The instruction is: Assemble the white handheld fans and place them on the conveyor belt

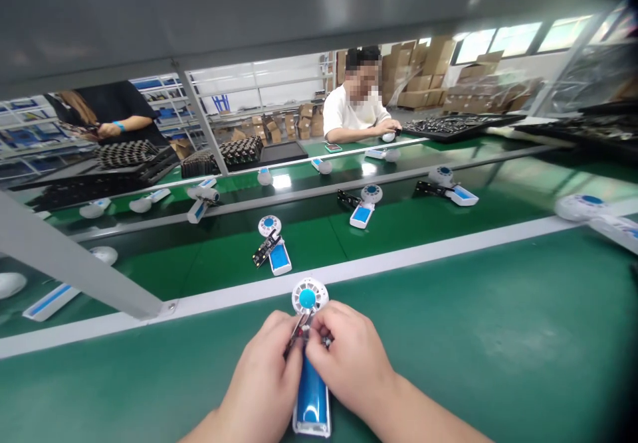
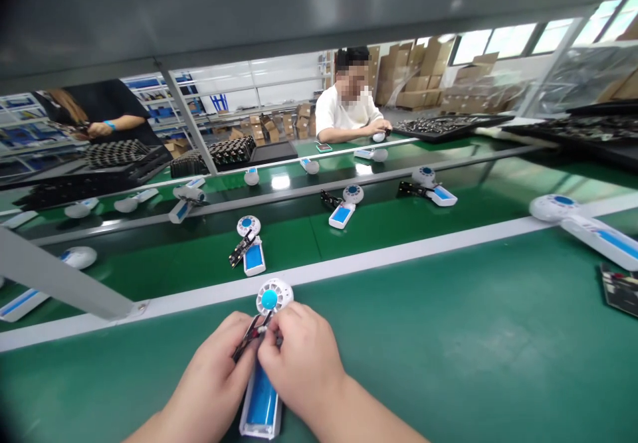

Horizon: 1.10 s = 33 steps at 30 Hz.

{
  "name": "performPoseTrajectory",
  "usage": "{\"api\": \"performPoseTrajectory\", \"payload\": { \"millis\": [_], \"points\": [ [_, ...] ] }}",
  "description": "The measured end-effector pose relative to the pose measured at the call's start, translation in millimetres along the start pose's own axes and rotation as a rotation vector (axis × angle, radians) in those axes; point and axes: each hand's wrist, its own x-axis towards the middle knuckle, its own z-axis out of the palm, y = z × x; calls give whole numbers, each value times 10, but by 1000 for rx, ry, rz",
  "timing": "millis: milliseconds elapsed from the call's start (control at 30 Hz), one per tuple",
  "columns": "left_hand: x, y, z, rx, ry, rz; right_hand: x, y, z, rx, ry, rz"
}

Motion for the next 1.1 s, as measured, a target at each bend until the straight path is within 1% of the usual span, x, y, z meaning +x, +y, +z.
{"api": "performPoseTrajectory", "payload": {
  "millis": [200, 333, 467, 600, 667, 767, 900, 967, 1100],
  "points": [
    [0, -18, 10, 45, 10, 16, -31, -4, -23, 16, 56, -83],
    [-7, -18, 25, 61, 8, 38, -47, -20, -30, 32, 26, -95],
    [-26, -38, 34, 91, -4, 85, -41, -48, -40, 28, 2, -41],
    [-24, -73, 38, 162, -7, 139, -36, -73, -53, 115, -19, 66],
    [-20, -96, 43, 195, 1, 163, -40, -77, -54, 142, -22, 82],
    [-19, -135, 53, 222, 21, 212, -57, -65, -46, 121, 1, 39],
    [-11, -175, 48, 218, 39, 262, -83, -32, -21, 77, 71, -122],
    [-2, -183, 32, 202, 45, 277, -89, -20, -12, 74, 85, -190],
    [0, -170, 13, 182, 19, 308, -94, -14, -14, 123, 57, -206]
  ]
}}
